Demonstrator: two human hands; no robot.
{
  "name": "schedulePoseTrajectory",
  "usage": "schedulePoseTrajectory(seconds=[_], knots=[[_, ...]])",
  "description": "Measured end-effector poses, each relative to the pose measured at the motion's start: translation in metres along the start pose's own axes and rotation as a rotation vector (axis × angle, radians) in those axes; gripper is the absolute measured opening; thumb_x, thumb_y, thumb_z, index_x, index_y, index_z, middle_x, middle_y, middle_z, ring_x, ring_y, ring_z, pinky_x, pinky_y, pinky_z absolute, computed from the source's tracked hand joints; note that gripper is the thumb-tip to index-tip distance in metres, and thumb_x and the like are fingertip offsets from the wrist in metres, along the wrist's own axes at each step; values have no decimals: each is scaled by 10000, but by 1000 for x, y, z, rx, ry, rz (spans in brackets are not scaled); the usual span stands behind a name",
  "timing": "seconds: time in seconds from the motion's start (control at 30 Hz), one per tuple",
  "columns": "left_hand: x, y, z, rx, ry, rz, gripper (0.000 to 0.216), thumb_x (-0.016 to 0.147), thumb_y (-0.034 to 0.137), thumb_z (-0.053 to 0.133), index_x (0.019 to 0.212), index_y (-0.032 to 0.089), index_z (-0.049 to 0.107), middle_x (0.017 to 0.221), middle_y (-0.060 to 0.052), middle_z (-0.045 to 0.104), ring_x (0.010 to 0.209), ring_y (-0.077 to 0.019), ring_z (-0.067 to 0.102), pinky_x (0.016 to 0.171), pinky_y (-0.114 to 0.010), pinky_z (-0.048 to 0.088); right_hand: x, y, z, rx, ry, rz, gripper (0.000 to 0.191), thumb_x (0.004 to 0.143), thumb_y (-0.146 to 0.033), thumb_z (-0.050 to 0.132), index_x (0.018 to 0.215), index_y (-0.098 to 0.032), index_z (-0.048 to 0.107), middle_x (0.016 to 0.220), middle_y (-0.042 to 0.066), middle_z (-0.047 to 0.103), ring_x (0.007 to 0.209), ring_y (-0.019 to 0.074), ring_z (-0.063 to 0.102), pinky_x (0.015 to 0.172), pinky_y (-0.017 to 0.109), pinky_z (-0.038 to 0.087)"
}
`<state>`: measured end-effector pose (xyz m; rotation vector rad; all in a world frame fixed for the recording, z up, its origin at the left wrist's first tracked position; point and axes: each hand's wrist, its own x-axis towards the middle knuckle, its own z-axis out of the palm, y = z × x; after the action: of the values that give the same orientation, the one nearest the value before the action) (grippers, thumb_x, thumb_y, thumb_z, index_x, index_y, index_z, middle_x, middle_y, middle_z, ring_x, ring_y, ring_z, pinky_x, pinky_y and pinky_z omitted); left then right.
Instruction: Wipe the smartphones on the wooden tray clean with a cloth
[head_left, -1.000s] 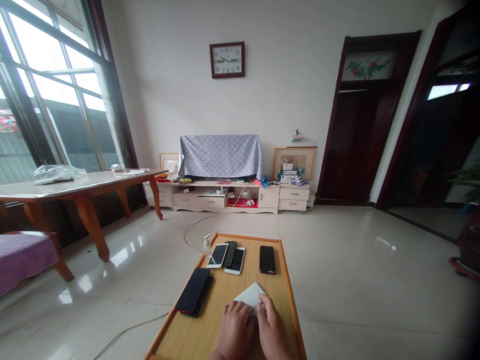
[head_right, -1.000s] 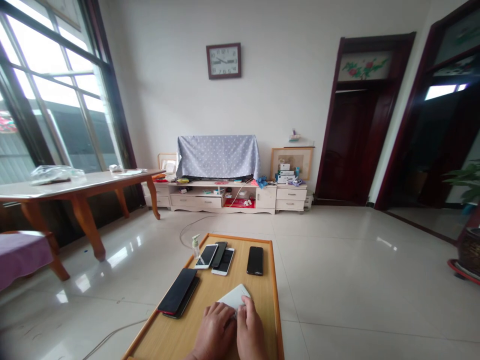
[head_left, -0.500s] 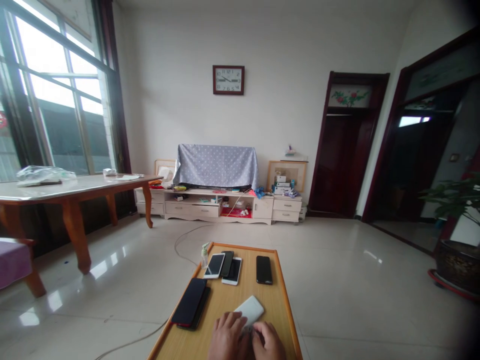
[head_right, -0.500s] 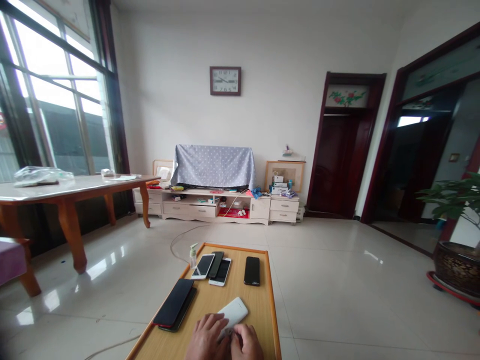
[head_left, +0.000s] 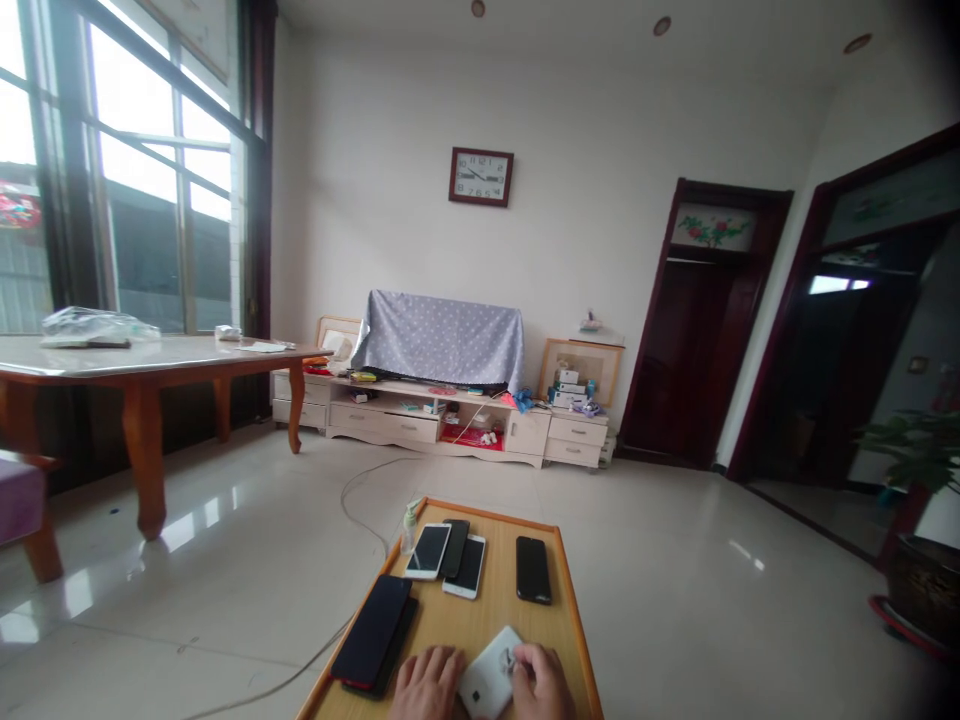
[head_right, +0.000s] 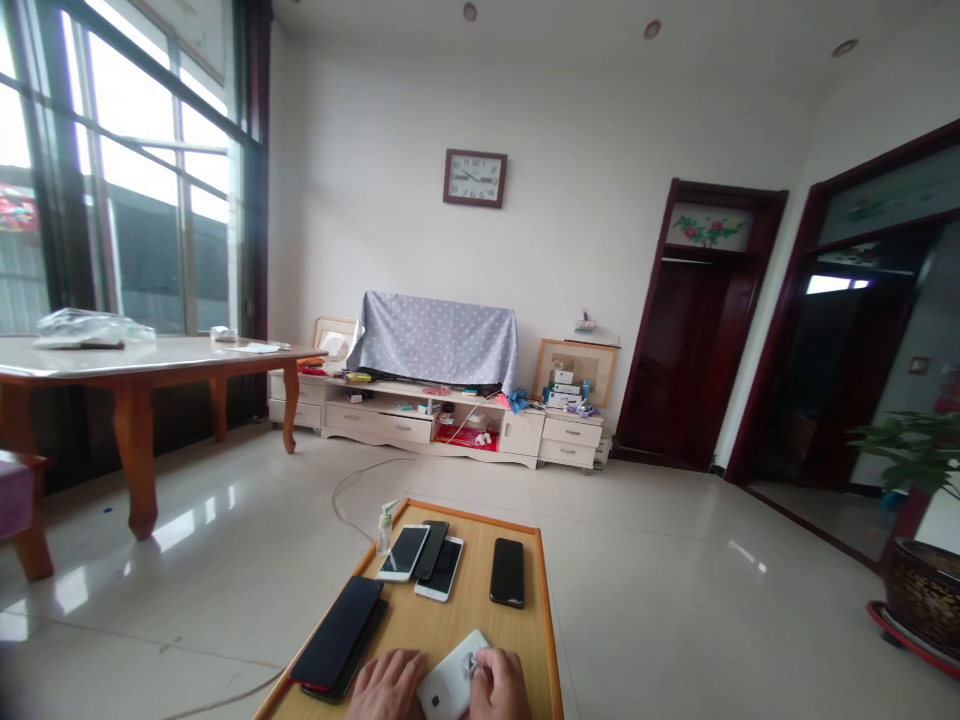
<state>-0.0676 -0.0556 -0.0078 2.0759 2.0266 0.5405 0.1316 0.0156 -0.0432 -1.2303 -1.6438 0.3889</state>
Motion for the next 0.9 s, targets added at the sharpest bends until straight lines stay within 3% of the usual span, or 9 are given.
schedulePoseTrajectory(seconds=[0.1, 0.27, 0.47, 0.57, 0.7, 0.9], knots=[[1, -4, 1, -21, 8, 49, 518, 809, 646, 635, 1211, 320, 649, 1266, -50, 665, 1229, -291, 548, 1060, -414, 356, 7, -5, 8, -30, -61, -39, 226, 859, -373, 529, 797, -257, 712, 851, 69, 706, 817, 232, 696, 761, 314, 550], [2, -1, 1, -16, 7, 65, 441, 855, 573, 600, 1213, 317, 636, 1211, -52, 658, 1185, -286, 542, 1051, -432, 335, 1, -10, 19, -143, -82, -125, 334, 935, -377, 443, 824, -256, 733, 912, 82, 727, 876, 239, 675, 816, 333, 533], [3, 2, 4, -8, 6, 28, 414, 813, 540, 645, 1167, 324, 651, 1163, -48, 651, 1150, -285, 538, 1015, -431, 345, -3, -11, 17, -310, -193, -330, 264, 923, -461, 557, 831, -311, 754, 929, 39, 746, 850, 229, 678, 804, 315, 525], [3, 2, 1, -16, -15, 18, 473, 777, 544, 679, 1197, 328, 640, 1184, -45, 641, 1170, -287, 523, 1018, -423, 344, 5, -6, 12, -349, -173, -284, 263, 925, -423, 550, 792, -301, 741, 906, 49, 735, 834, 226, 675, 777, 308, 519], [2, 5, -5, -14, -24, 1, 483, 753, 527, 693, 1181, 309, 645, 1176, -50, 639, 1160, -289, 519, 1007, -419, 348, 13, 6, 12, -375, -125, -195, 311, 956, -378, 466, 883, -278, 752, 955, 85, 737, 857, 241, 684, 794, 333, 526], [-3, 12, -8, 1, 11, -21, 355, 812, 428, 590, 1129, 276, 641, 1102, -66, 650, 1079, -279, 542, 973, -431, 366, -30, 3, 43, -406, -202, -365, 375, 962, -425, 449, 1070, -314, 790, 1221, 63, 737, 1106, 310, 690, 984, 452, 518]])
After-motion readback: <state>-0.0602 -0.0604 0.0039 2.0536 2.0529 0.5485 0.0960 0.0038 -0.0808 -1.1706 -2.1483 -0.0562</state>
